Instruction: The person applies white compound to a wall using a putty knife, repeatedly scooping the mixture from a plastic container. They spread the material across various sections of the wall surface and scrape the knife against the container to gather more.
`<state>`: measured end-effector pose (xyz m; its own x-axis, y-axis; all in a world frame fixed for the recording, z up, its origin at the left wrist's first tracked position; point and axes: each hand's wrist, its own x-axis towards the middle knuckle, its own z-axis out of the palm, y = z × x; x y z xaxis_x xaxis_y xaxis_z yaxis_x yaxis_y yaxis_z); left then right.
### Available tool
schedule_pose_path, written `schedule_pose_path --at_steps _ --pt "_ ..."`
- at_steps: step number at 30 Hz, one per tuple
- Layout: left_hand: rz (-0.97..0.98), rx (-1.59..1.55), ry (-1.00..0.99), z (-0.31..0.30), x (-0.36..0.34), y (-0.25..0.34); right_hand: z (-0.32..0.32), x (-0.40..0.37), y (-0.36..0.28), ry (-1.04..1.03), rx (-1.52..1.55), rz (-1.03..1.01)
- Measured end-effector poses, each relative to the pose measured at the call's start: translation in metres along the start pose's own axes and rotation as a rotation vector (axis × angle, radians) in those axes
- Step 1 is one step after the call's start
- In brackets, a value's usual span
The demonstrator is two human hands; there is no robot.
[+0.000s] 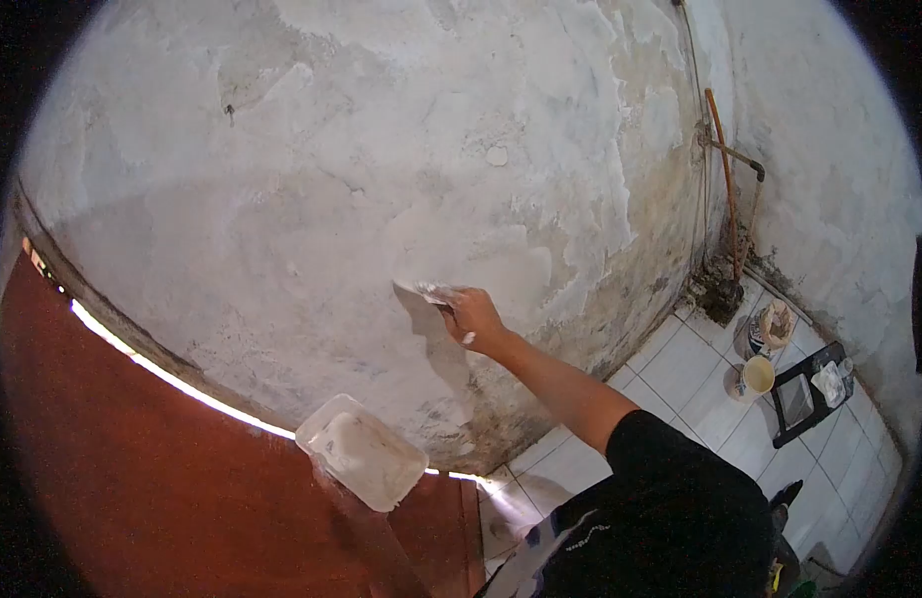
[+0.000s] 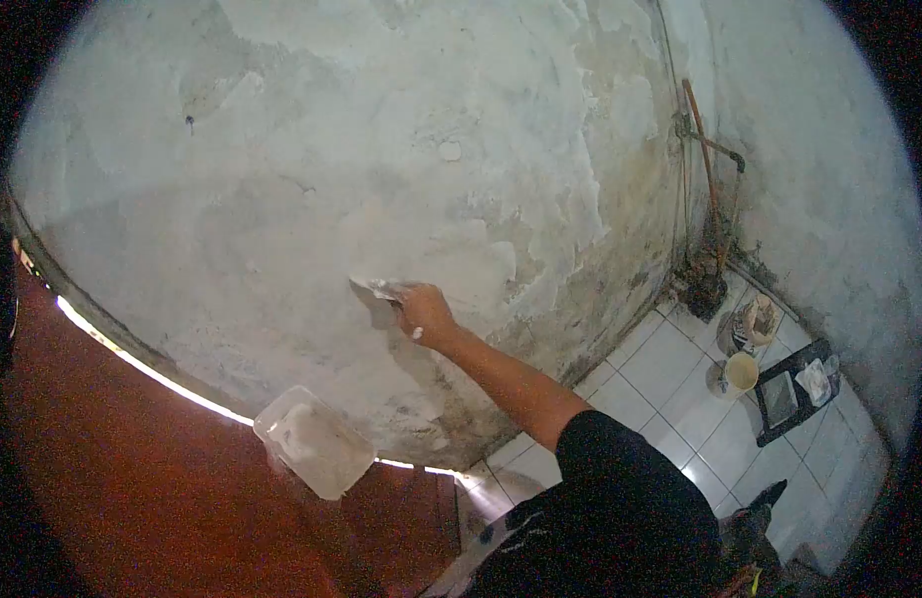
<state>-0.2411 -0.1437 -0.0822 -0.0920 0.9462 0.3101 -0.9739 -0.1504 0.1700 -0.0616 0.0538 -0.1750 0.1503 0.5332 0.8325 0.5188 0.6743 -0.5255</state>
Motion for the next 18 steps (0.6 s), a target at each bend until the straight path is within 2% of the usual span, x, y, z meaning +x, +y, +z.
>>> schedule_pose_path --at_steps 2,4,6,7,9,10,12,14,15,17,18 --pt "-0.019 -0.017 -0.029 0.002 0.007 -0.004 -0.016 -0.003 0.023 -0.16 0.159 0.068" --pt "-0.046 -0.006 -0.046 -0.001 0.013 -0.003 -0.024 -0.012 0.059 0.054 0.114 0.101" --pt "-0.067 0.013 -0.054 -0.013 0.002 0.002 -0.034 -0.018 0.082 0.337 0.069 0.239" --pt "-0.073 0.025 -0.054 -0.017 0.0 0.009 -0.032 -0.016 0.084 0.338 0.071 0.241" --pt "-0.079 0.052 -0.049 -0.026 -0.009 0.013 -0.024 -0.013 0.086 0.46 -0.076 0.609" --pt "-0.08 0.064 -0.049 -0.028 -0.008 0.013 -0.01 -0.015 0.085 0.457 -0.07 0.607" --pt "-0.077 0.087 -0.051 -0.031 -0.008 0.012 0.033 -0.027 0.066 0.234 -0.234 0.378" --pt "-0.085 0.111 -0.051 -0.03 -0.001 0.012 0.047 -0.04 0.034 0.035 -0.228 0.315" --pt "-0.096 0.123 -0.048 -0.03 0.002 0.013 0.045 -0.047 0.029 0.038 -0.229 0.32" --pt "-0.124 0.145 -0.044 -0.031 0.006 0.017 0.036 -0.056 0.02 -0.094 -0.191 0.109" --pt "-0.138 0.156 -0.042 -0.028 0.013 0.011 0.026 -0.057 0.021 -0.09 -0.193 0.114"
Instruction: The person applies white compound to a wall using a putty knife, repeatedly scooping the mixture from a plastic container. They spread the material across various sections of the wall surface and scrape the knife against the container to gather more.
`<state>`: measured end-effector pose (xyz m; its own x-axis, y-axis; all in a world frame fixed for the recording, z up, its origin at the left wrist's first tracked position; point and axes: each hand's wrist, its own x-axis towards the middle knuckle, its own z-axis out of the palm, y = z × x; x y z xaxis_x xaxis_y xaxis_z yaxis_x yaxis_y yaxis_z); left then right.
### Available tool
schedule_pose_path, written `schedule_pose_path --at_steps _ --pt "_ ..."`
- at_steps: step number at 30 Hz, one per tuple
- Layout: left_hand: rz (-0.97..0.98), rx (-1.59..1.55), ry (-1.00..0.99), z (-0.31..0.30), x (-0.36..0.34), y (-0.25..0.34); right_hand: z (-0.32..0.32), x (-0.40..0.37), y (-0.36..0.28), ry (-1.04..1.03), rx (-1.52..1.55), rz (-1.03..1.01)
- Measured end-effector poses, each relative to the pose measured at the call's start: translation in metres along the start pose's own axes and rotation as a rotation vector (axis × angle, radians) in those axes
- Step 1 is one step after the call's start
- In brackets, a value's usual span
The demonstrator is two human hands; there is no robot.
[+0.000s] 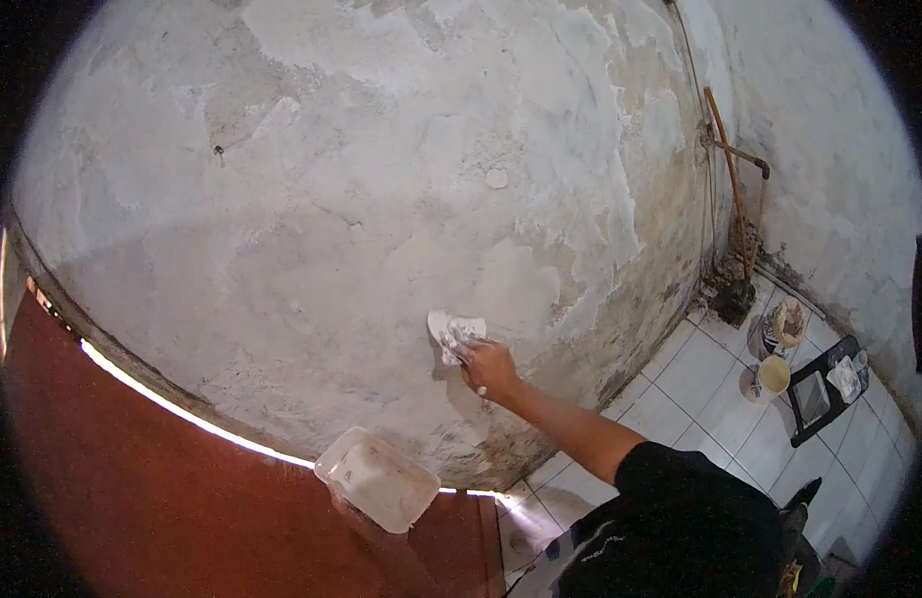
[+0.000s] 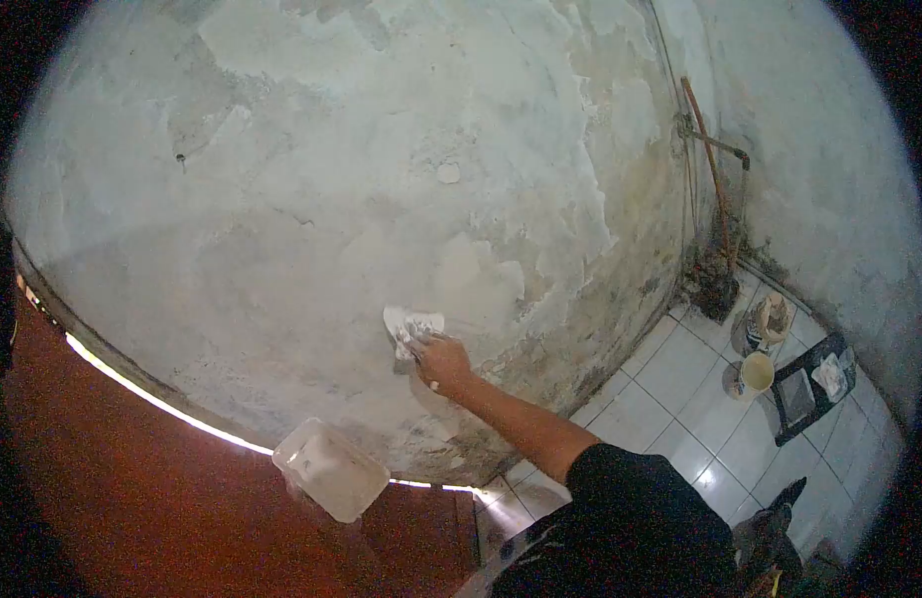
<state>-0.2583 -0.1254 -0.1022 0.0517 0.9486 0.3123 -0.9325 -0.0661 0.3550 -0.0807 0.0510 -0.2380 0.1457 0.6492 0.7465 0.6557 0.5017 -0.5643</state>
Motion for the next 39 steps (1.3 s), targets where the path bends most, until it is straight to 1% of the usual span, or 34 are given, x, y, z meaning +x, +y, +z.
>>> schedule_pose_path --at_steps 2,3,5,7,9,10,11,12,13,15,16,18,20,22,24,25,26,27,28,29,30,31,32,33,34,35,36,37,38,39 --pt "-0.031 0.021 -0.001 0.002 0.004 -0.012 -0.024 -0.006 0.019 -0.213 0.111 -0.012" --pt "-0.046 0.029 -0.002 -0.002 -0.003 -0.015 -0.033 -0.007 0.031 -0.207 0.106 -0.007" --pt "-0.073 0.039 -0.002 -0.002 0.002 -0.024 -0.044 -0.007 0.062 0.0 0.16 0.204" --pt "-0.093 0.049 0.002 -0.013 -0.011 -0.021 -0.052 0.002 0.088 0.247 0.398 0.784" --pt "-0.109 0.068 0.02 -0.021 -0.021 -0.011 -0.053 0.007 0.119 0.519 0.335 0.947" --pt "-0.116 0.08 0.03 -0.024 -0.026 -0.008 -0.046 0.012 0.133 0.513 0.335 0.955" --pt "-0.122 0.094 0.035 -0.027 -0.031 -0.004 -0.033 0.018 0.15 0.641 0.402 0.938" --pt "-0.126 0.11 0.035 -0.03 -0.035 0.0 -0.03 0.029 0.15 0.771 0.473 0.916" --pt "-0.129 0.127 0.037 -0.034 -0.039 0.005 -0.025 0.035 0.148 0.769 0.482 0.919" --pt "-0.129 0.16 0.036 -0.035 -0.034 0.021 -0.035 0.06 0.107 0.582 0.168 0.96" --pt "-0.13 0.175 0.035 -0.036 -0.032 0.025 -0.031 0.065 0.093 0.579 0.177 0.958" --pt "-0.132 0.201 0.031 -0.039 -0.029 0.03 -0.023 0.072 0.053 0.52 0.154 0.612" --pt "-0.137 0.223 0.041 -0.043 -0.035 0.033 -0.02 0.07 0.001 0.363 0.01 0.413" --pt "-0.15 0.239 0.066 -0.048 -0.049 0.035 -0.007 0.056 -0.03 0.187 0.055 0.301" --pt "-0.172 0.253 0.083 -0.047 -0.049 0.039 -0.016 0.045 -0.055 0.053 0.21 0.141" --pt "-0.184 0.263 0.087 -0.042 -0.042 0.026 -0.017 0.039 -0.055 0.053 0.208 0.146" --pt "-0.195 0.272 0.085 -0.047 -0.051 0.027 -0.017 0.035 -0.051 -0.08 0.228 0.065" --pt "-0.206 0.284 0.083 -0.044 -0.045 0.021 -0.016 0.031 -0.047 -0.213 0.248 -0.015" --pt "-0.217 0.296 0.08 -0.047 -0.05 0.025 -0.012 0.026 -0.039 -0.133 0.265 -0.006" --pt "-0.226 0.307 0.074 -0.05 -0.052 0.025 -0.013 0.02 -0.027 -0.125 0.263 -0.009" --pt "-0.233 0.314 0.071 -0.055 -0.056 0.029 -0.023 0.016 -0.021 -0.136 0.286 0.158" --pt "-0.238 0.319 0.074 -0.054 -0.051 0.02 -0.034 0.012 -0.016 -0.153 0.308 0.326" --pt "-0.24 0.322 0.082 -0.058 -0.055 0.027 -0.043 0.007 -0.014 -0.164 0.305 0.325" --pt "-0.238 0.319 0.096 -0.063 -0.064 0.025 -0.052 0.002 -0.011 -0.155 0.538 0.472" --pt "-0.232 0.314 0.117 -0.053 -0.039 0.015 -0.058 -0.005 -0.009 -0.152 0.768 0.626" --pt "-0.221 0.307 0.147 -0.057 -0.052 0.014 -0.062 -0.012 -0.006 -0.189 0.76 0.632" --pt "-0.205 0.297 0.179 -0.056 -0.053 -0.001 -0.065 -0.018 -0.004 -0.203 0.937 0.737" --pt "-0.184 0.285 0.212 -0.055 -0.044 0.008 -0.067 -0.022 -0.004 -0.219 1.11 0.847" --pt "-0.16 0.272 0.245 -0.052 -0.034 0.001 -0.09 -0.016 -0.026 -0.222 1.214 0.938" --pt "-0.134 0.259 0.276 -0.052 -0.041 -0.025 -0.096 -0.021 -0.029 -0.274 1.199 0.945"
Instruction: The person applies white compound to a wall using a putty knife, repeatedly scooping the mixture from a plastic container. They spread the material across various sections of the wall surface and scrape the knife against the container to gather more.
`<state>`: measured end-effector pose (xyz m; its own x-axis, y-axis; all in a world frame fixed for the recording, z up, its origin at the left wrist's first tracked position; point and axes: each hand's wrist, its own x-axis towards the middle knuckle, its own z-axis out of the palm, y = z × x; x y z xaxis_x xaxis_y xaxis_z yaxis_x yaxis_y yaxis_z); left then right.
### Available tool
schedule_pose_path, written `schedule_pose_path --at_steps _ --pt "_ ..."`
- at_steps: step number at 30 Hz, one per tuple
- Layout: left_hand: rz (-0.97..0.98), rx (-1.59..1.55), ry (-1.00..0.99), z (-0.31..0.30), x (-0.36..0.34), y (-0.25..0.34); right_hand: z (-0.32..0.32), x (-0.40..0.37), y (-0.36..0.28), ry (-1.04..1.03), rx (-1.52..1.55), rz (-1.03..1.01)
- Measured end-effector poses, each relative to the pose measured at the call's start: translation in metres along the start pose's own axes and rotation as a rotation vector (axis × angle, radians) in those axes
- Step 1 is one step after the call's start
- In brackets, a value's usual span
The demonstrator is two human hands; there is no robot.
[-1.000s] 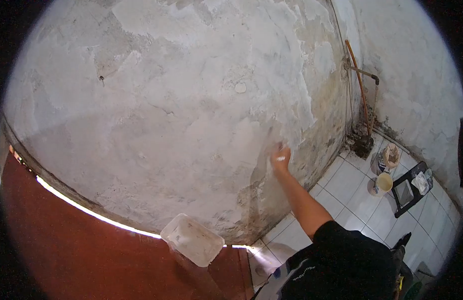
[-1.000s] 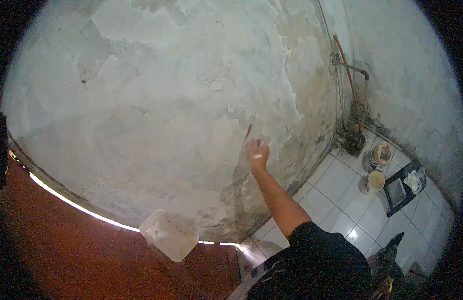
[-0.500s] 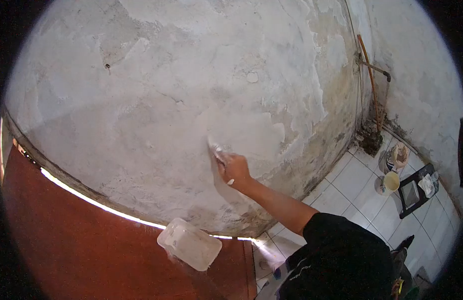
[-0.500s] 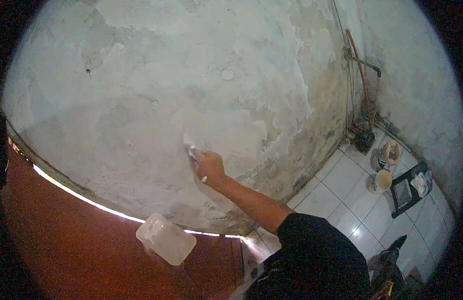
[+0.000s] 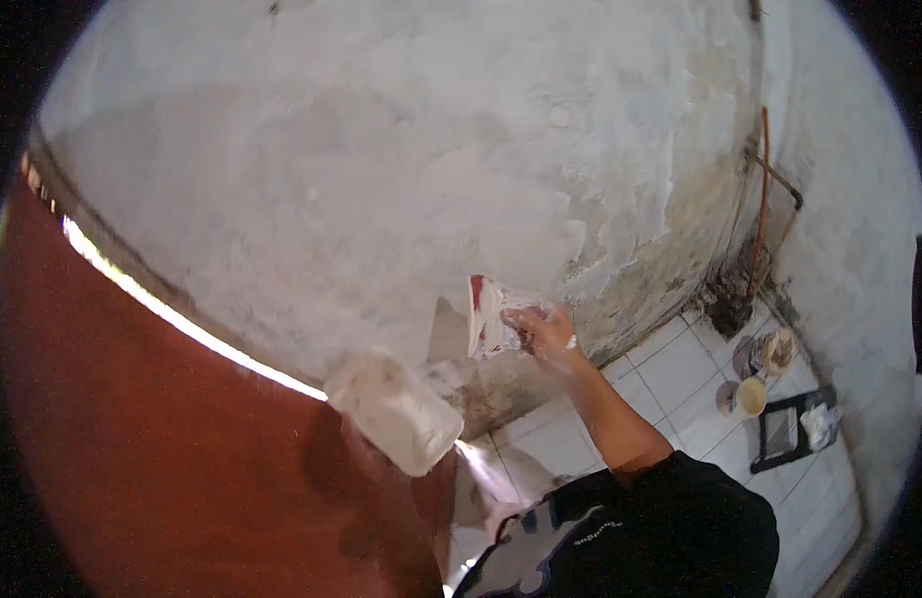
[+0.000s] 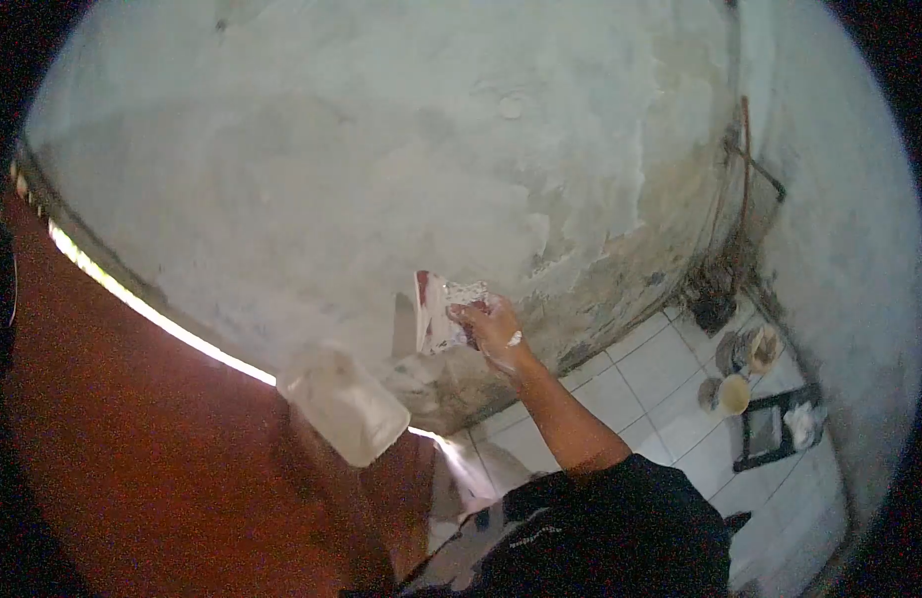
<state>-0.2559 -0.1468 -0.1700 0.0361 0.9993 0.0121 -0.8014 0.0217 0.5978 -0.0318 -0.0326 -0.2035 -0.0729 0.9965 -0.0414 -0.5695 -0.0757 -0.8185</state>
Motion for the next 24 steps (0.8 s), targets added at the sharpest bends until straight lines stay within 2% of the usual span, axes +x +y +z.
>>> schedule_pose_path --at_steps 1,3,5,6,8,9,10,11,12,13,14,17,19,20,21,22,24 --pt "0.019 -0.019 0.03 -0.003 0.009 0.017 -0.006 -0.007 0.0 -0.017 -0.031 0.03" --pt "0.047 -0.054 0.084 -0.005 0.01 0.003 -0.005 -0.018 -0.001 -0.049 -0.087 0.083" --pt "0.063 -0.078 0.122 -0.007 0.013 -0.007 0.003 -0.029 0.0 0.021 -0.065 0.035" --pt "0.074 -0.092 0.132 -0.028 0.017 -0.015 -0.004 -0.03 0.011 0.011 -0.08 0.045" --pt "0.32 0.548 0.182 -0.079 0.031 -0.029 -0.019 -0.028 0.038 -0.01 -0.445 -0.13" --pt "0.214 0.433 0.213 -0.031 0.026 -0.02 -0.008 -0.037 0.029 -0.016 -0.444 -0.135" --pt "0.216 0.434 0.214 -0.016 0.026 -0.019 0.005 -0.05 0.015 -0.026 -0.623 -0.198" --pt "0.268 0.568 0.13 -0.006 0.026 -0.019 0.013 -0.057 0.01 -0.035 -0.803 -0.257" --pt "0.316 0.702 0.047 0.004 0.025 -0.019 0.014 -0.058 0.015 -0.035 -0.803 -0.251" --pt "0.337 0.686 -0.051 0.021 0.025 -0.017 0.015 -0.058 0.021 -0.03 -0.76 -0.344" --pt "0.334 0.686 -0.052 0.02 0.024 -0.017 0.014 -0.058 0.024 -0.023 -0.716 -0.44" --pt "0.401 0.746 -0.106 0.003 0.033 -0.02 0.013 -0.063 0.008 0.033 -0.61 -0.444" --pt "0.211 0.434 0.162 -0.002 0.034 -0.021 0.007 -0.067 -0.002 0.044 -0.525 -0.4" --pt "0.216 0.434 0.166 -0.005 0.033 -0.021 0.004 -0.068 -0.004 0.054 -0.442 -0.35" --pt "0.169 0.316 0.168 -0.007 0.033 -0.021 0.001 -0.07 -0.003 0.035 -0.361 -0.413" --pt "0.122 0.197 0.17 -0.009 0.032 -0.022 -0.003 -0.07 0.001 0.027 -0.362 -0.411" --pt "0.156 0.22 0.203 0.003 0.031 -0.023 -0.009 -0.07 0.007 -0.029 -0.469 -0.436"
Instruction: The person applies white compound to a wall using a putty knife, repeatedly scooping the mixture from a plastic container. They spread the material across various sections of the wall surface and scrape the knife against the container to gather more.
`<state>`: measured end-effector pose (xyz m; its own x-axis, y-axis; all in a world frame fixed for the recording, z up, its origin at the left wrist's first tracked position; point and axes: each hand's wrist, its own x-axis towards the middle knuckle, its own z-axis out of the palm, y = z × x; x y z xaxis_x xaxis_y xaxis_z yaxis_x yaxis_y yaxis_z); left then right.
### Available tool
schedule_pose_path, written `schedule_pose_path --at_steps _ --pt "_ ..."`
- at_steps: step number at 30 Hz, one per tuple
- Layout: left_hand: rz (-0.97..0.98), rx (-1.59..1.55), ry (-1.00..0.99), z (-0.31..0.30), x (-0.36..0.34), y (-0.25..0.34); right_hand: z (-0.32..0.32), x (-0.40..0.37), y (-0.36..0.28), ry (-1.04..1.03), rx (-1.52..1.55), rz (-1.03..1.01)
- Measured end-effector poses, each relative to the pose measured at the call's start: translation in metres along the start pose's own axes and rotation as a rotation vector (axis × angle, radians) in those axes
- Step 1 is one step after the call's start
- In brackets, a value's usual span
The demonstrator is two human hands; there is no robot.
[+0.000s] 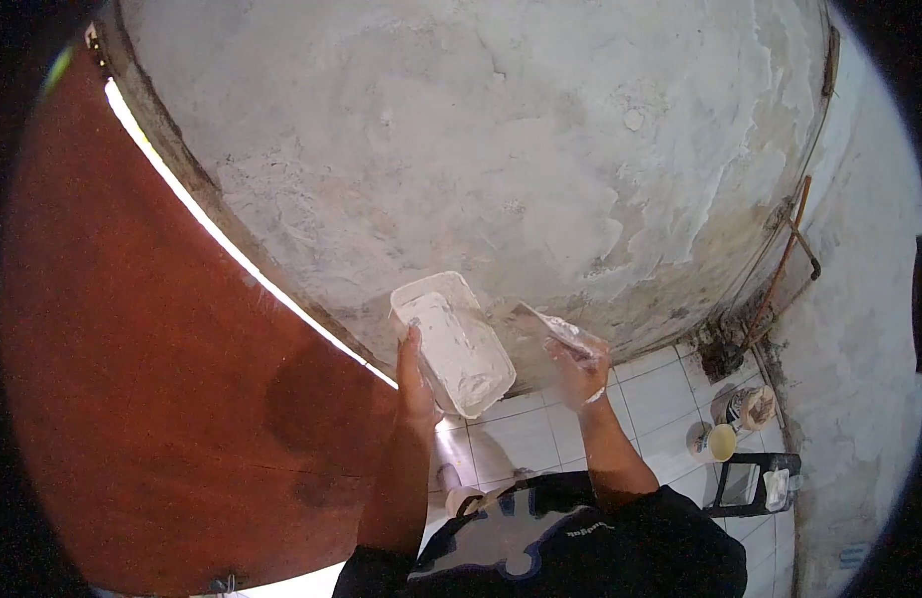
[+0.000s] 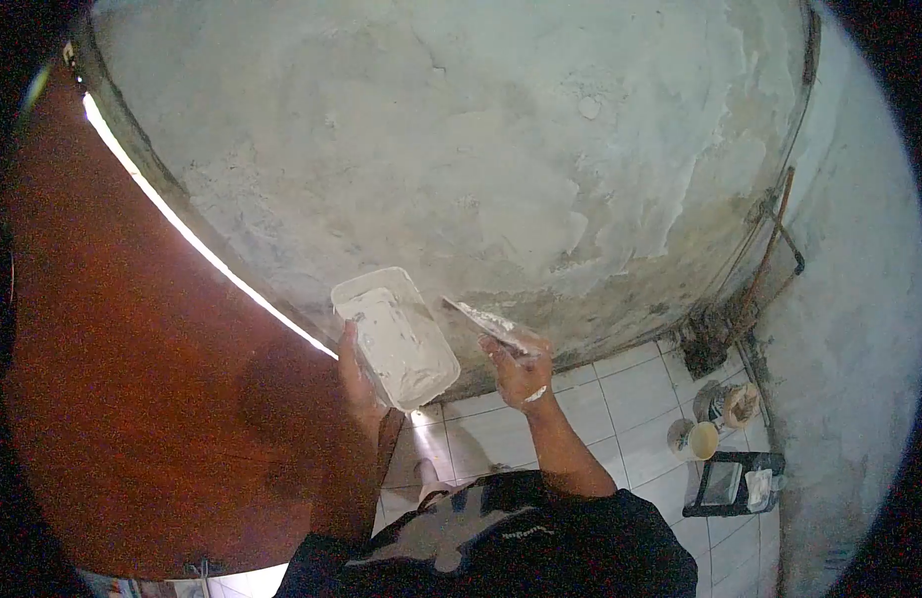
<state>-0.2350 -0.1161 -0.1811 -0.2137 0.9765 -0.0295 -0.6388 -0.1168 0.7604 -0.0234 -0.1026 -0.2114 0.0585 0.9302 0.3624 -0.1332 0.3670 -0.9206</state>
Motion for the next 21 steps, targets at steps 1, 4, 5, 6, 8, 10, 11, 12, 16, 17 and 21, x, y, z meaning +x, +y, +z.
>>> schedule_pose_path --at_steps 1,4,5,6,8,10,11,12,16,17,21 --pt "0.027 0.025 0.024 0.003 -0.001 0.001 0.001 -0.003 0.0 -0.008 0.001 -0.001" --pt "0.046 0.06 0.012 -0.007 0.006 -0.002 0.006 -0.006 0.002 -0.061 -0.036 0.074" --pt "0.05 0.06 0.013 -0.008 0.008 -0.002 0.009 -0.005 -0.005 -0.091 -0.187 0.067" --pt "0.079 0.093 0.013 -0.008 0.009 -0.002 0.01 -0.005 -0.01 -0.12 -0.337 0.061" --pt "0.104 0.128 0.007 -0.005 0.009 -0.001 0.01 -0.004 0.02 -0.114 -0.498 -0.263" --pt "0.151 0.167 0.005 0.001 0.007 0.001 0.011 -0.007 0.025 -0.102 -0.657 -0.586" --pt "0.147 0.17 0.001 0.0 0.007 0.0 0.013 -0.011 0.026 -0.095 -0.564 -0.577" --pt "0.145 0.14 0.007 -0.001 0.007 -0.002 0.016 -0.014 0.025 -0.088 -0.471 -0.568" --pt "0.138 0.105 -0.001 0.0 0.003 -0.002 0.023 -0.013 0.01 -0.045 -0.447 -0.673" --pt "0.137 0.106 -0.004 0.0 0.003 -0.002 0.021 -0.014 0.013 -0.042 -0.448 -0.672" --pt "0.152 0.115 0.027 0.003 -0.002 0.001 0.016 -0.015 0.026 -0.139 -0.4 -0.622"
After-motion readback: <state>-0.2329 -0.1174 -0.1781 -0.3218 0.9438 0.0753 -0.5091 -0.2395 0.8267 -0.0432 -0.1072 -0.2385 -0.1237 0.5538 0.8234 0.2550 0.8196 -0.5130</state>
